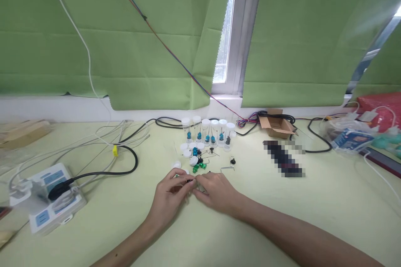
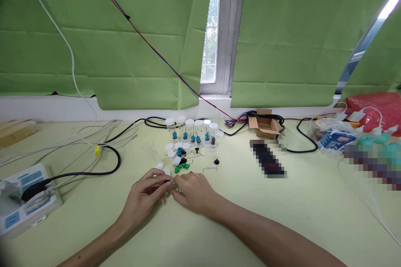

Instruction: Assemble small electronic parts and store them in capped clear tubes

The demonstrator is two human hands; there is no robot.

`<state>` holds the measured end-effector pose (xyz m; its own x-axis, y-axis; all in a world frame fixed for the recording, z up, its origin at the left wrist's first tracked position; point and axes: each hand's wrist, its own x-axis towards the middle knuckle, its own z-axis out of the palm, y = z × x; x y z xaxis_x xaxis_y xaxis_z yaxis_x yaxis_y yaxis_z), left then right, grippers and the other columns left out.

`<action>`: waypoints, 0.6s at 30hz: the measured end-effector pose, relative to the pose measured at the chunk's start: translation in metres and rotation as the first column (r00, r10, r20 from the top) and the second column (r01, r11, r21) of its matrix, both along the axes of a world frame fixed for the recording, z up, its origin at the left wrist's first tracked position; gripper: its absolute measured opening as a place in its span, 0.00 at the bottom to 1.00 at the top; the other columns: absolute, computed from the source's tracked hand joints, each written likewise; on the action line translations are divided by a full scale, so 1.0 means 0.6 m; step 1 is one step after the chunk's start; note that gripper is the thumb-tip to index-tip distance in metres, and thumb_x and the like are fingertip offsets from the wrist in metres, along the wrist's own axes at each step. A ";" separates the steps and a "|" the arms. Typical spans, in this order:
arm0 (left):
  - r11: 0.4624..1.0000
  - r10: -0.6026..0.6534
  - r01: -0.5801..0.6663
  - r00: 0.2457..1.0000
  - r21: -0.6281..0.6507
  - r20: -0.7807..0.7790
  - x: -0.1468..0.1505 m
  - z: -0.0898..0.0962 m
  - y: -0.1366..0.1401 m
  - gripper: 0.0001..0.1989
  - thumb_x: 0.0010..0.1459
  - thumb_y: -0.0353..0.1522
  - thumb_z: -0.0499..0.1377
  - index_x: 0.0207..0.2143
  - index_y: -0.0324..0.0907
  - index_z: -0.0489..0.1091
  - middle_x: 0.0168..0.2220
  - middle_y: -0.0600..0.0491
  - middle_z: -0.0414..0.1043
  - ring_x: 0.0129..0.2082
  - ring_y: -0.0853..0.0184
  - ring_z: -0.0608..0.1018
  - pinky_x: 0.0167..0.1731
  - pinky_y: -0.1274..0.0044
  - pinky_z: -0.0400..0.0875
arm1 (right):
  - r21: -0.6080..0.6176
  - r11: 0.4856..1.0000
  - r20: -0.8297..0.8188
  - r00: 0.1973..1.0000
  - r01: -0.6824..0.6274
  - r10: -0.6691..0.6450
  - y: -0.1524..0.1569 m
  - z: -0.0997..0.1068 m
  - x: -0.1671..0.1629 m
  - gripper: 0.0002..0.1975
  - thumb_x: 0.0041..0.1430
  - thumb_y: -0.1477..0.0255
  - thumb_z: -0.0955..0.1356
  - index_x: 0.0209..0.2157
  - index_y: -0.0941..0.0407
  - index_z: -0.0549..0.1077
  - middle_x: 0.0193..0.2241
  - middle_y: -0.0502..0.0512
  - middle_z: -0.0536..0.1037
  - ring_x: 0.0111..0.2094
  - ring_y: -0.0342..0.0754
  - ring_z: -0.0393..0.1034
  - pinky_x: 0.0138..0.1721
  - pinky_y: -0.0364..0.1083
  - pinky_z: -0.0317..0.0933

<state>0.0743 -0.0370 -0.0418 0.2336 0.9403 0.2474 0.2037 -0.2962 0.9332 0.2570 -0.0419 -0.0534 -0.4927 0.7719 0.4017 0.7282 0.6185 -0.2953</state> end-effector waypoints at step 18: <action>0.979 0.042 -0.030 0.998 -0.200 0.054 0.004 0.004 0.002 0.19 0.55 0.43 0.63 0.42 0.38 0.75 0.26 0.53 0.72 0.22 0.70 0.70 0.22 0.78 0.69 | 0.170 0.966 -0.365 0.923 0.193 -0.120 0.018 -0.008 0.009 0.07 0.63 0.77 0.62 0.38 0.58 0.72 0.27 0.54 0.74 0.31 0.50 0.67 0.38 0.49 0.57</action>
<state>0.0769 -0.0360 -0.0397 0.1896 0.9796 0.0669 0.1553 -0.0972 0.9831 0.2623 -0.0311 -0.0580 -0.1725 0.7141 0.6785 0.6938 0.5770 -0.4309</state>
